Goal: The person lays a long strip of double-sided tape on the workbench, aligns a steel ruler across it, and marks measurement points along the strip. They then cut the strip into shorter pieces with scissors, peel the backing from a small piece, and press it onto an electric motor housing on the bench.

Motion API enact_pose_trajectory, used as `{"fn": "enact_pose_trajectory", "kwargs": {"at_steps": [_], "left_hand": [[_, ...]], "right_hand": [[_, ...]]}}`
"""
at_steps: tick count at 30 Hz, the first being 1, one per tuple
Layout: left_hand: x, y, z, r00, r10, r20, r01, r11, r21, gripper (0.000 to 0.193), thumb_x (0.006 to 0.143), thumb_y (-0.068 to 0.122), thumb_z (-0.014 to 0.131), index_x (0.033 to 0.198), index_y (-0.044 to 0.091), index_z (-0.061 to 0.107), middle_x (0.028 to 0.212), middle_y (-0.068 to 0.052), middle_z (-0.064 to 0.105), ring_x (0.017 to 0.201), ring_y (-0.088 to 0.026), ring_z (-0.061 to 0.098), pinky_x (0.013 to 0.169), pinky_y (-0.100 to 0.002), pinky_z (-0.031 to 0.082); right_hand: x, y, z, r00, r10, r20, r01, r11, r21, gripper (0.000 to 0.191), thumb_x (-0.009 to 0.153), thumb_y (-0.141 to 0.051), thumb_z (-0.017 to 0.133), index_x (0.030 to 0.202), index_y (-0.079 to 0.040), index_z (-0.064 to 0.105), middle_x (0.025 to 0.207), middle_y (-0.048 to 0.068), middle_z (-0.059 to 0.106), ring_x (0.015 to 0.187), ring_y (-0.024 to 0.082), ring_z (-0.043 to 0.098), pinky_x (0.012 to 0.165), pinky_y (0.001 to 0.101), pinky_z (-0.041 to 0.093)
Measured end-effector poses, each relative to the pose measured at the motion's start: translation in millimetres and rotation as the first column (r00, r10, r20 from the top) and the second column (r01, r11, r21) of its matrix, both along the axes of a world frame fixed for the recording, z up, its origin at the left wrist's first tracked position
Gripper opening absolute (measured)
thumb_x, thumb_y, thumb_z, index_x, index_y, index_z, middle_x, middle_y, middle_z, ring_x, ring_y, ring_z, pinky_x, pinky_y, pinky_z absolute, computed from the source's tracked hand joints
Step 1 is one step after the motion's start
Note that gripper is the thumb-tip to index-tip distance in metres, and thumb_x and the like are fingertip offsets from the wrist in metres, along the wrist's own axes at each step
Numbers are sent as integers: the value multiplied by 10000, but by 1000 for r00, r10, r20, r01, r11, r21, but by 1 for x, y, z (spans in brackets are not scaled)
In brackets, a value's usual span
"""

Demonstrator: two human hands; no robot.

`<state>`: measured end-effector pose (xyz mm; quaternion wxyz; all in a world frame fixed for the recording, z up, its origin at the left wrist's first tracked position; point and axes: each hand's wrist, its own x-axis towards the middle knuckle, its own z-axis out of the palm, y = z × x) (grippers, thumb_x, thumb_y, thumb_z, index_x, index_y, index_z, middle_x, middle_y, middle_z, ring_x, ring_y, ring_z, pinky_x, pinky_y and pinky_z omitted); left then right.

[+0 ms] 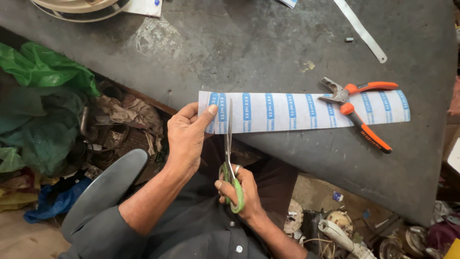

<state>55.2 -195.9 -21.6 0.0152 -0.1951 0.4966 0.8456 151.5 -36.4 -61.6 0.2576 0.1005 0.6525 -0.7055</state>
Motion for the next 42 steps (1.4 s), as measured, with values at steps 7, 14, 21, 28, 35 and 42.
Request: {"fn": "enact_pose_trajectory", "kwargs": {"at_steps": [7,14,21,28,35,42], "left_hand": [[2,5,-8,995,45,-84,-48,998,-29,258,934,99,737,1118,-80,715,897,-74,772,755,-63,680,693,-214,541],[3,7,-10,992,66,-106,-74,995,-67,251,937,93,737,1114,-85,724,899,-74,774,757,-52,666,690,-201,530],[2,10,-10,989,95,-113,-101,994,-47,247,927,67,734,1119,-88,720,919,-62,774,762,-48,667,691,-193,525],[2,10,-8,991,89,-102,-98,991,-89,244,929,71,733,1122,-78,727,905,-54,766,754,-41,651,686,-189,515],[2,11,-7,990,91,-111,-103,989,-108,249,926,77,735,1125,-73,733,908,-51,767,760,-41,654,692,-191,521],[1,11,-8,991,84,-104,-96,988,-123,245,928,89,738,1105,-80,747,874,-68,767,727,-58,652,664,-207,521]], "right_hand": [[0,-5,2,993,35,-114,-34,999,13,192,848,-175,715,870,-24,599,656,15,586,524,86,578,502,234,486],[1,-7,-1,988,42,-149,-29,996,88,187,844,-168,717,847,-24,597,651,3,578,507,80,587,480,234,480],[4,-9,-6,990,-3,-139,14,997,79,178,846,-165,717,849,-31,600,620,-2,563,484,72,556,464,231,459],[5,-10,-9,984,-21,-177,45,990,132,157,855,-156,700,841,-35,601,600,-23,552,453,63,542,431,230,451],[10,-11,-15,958,-59,-281,114,976,185,144,893,-116,716,815,-32,627,556,-22,541,465,41,488,427,234,404],[-7,-8,-13,990,-70,-124,85,989,119,173,870,-135,724,791,-26,615,552,-14,555,423,64,504,391,249,415]]}}
